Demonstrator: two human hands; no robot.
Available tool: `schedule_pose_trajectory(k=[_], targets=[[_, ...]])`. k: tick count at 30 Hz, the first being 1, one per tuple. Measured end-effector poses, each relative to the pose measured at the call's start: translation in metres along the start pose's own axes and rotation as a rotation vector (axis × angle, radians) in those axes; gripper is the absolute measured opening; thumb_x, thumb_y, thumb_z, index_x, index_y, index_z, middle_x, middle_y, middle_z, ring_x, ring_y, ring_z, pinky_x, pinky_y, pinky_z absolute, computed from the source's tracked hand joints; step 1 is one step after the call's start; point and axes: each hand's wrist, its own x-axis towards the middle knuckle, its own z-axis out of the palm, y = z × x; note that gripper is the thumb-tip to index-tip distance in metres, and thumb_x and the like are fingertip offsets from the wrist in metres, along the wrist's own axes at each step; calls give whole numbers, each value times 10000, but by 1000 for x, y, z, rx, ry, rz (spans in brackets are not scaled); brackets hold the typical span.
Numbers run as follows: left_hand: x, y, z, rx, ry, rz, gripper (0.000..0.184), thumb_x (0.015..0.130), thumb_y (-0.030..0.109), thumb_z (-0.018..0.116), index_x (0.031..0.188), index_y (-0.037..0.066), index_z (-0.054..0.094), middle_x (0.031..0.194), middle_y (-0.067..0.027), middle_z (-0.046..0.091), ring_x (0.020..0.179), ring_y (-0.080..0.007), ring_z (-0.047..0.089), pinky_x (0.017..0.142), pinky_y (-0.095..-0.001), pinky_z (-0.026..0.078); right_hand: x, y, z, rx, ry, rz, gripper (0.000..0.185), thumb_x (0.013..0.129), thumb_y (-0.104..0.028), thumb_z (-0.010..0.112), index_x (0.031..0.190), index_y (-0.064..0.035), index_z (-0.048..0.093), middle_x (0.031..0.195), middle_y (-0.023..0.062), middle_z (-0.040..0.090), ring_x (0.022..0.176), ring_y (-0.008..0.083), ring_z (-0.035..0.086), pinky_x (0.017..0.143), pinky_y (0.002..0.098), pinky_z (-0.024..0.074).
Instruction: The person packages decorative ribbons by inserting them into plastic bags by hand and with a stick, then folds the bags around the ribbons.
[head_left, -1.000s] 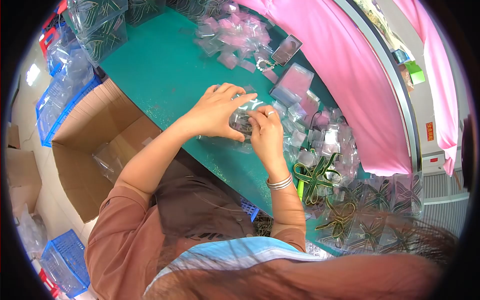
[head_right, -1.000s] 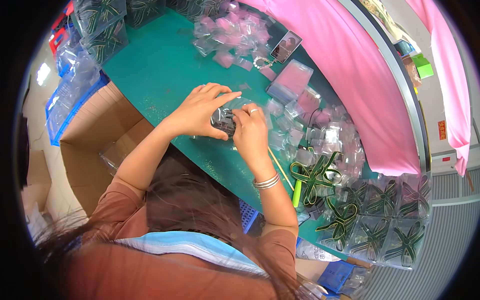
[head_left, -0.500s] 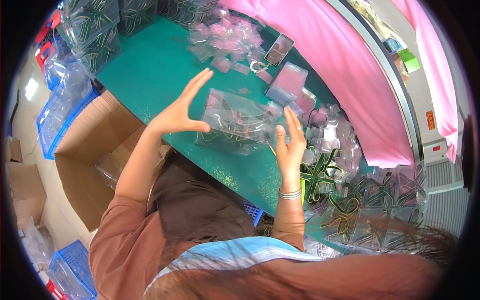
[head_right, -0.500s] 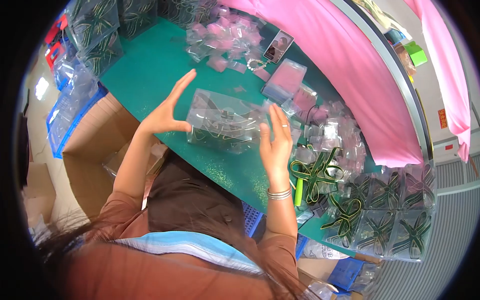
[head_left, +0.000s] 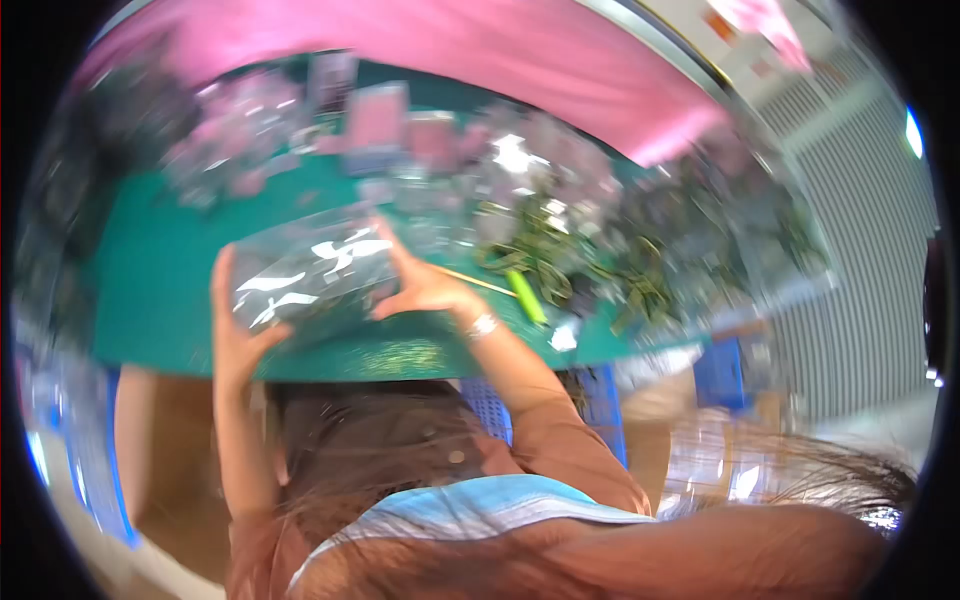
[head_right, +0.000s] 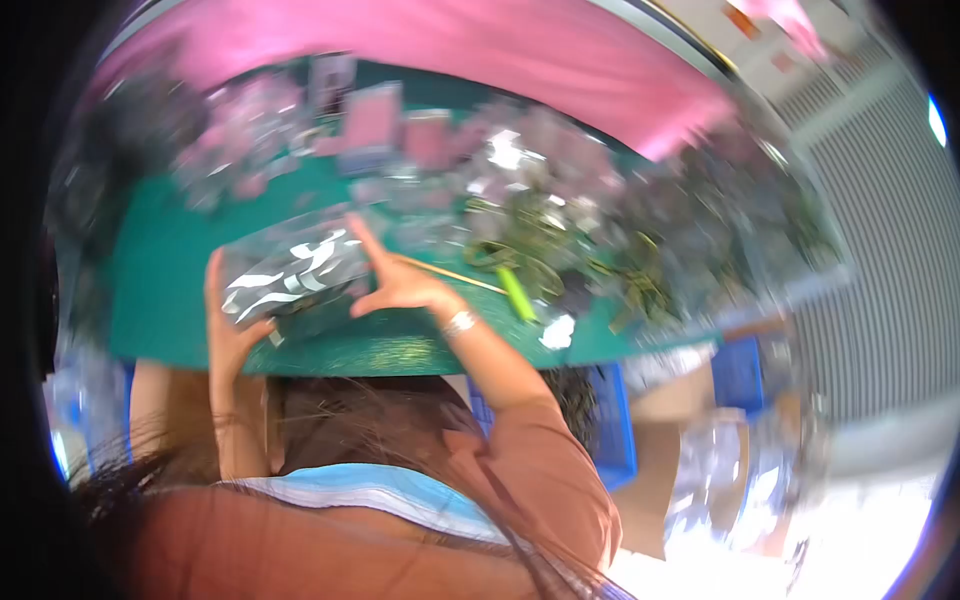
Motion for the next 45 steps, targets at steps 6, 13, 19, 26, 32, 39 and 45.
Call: schedule_pose_trajectory(k=[6, 13, 19, 26, 32, 39, 45], targets=[[17, 53, 47, -247, -178, 16, 1379, 625, 558, 918, 1616, 83, 84, 1601, -184, 299, 1382, -312, 445, 1066, -415, 467, -94, -88, 2, -177, 475, 57, 1347, 577, -291, 962, 1617, -84, 131, 1634, 163, 251, 1506, 294, 247, 1174, 471, 320], [17, 35, 101, -118, -381, 54, 951, 821, 357, 797, 1570, 67, 288, 1652, -120, 228, 1501, -305, 285, 1145, -480, 354, -262, -166, -42, -785, 1405, -96, 977, 538, -269, 979, 1341, 33, 510, 1240, 133, 611, 1105, 267, 624, 930, 377, 542], [14, 31, 94, -44, -443, -20, 625, 879, 198, 716, 1452, 70, 502, 1576, -108, 384, 1407, -271, 434, 1098, -431, 408, -324, -283, -55, -961, 1801, -884, 555, 874, -14, 667, 1354, -6, 391, 1273, 168, 586, 1125, 259, 638, 893, 380, 583], [5, 18, 86, -22, -500, -58, 504, 907, 154, 691, 1387, 59, 568, 1379, -104, 591, 1257, -249, 577, 1063, -379, 433, -381, -336, -80, -1089, 2080, -958, 682, 915, -214, 690, 1379, -42, 220, 1255, 184, 542, 1139, 260, 588, 908, 477, 579], [0, 28, 84, 120, -694, 25, 477, 898, 113, 694, 1351, 19, 580, 1288, -131, 642, 1205, -268, 610, 1042, -373, 454, -370, -298, -76, -889, 2010, -993, 724, 914, -235, 694, 1371, -7, 181, 1336, 196, 494, 1147, 262, 590, 927, 499, 573], [-5, 29, 84, 164, -774, 64, 484, 861, 82, 707, 1324, 6, 588, 1227, -161, 654, 1162, -296, 629, 1017, -371, 471, -348, -265, -73, -945, 1826, -894, 700, 926, -148, 695, 1452, -59, 243, 1400, 183, 495, 1193, 306, 593, 933, 519, 582], [-8, 31, 100, 158, -809, 58, 484, 858, 119, 727, 1310, 7, 598, 1209, -176, 660, 1155, -325, 631, 1003, -379, 476, -328, -208, -71, -647, 1682, -760, 695, 906, -75, 696, 1476, -108, 300, 1445, 171, 468, 1282, 357, 549, 924, 499, 595]])
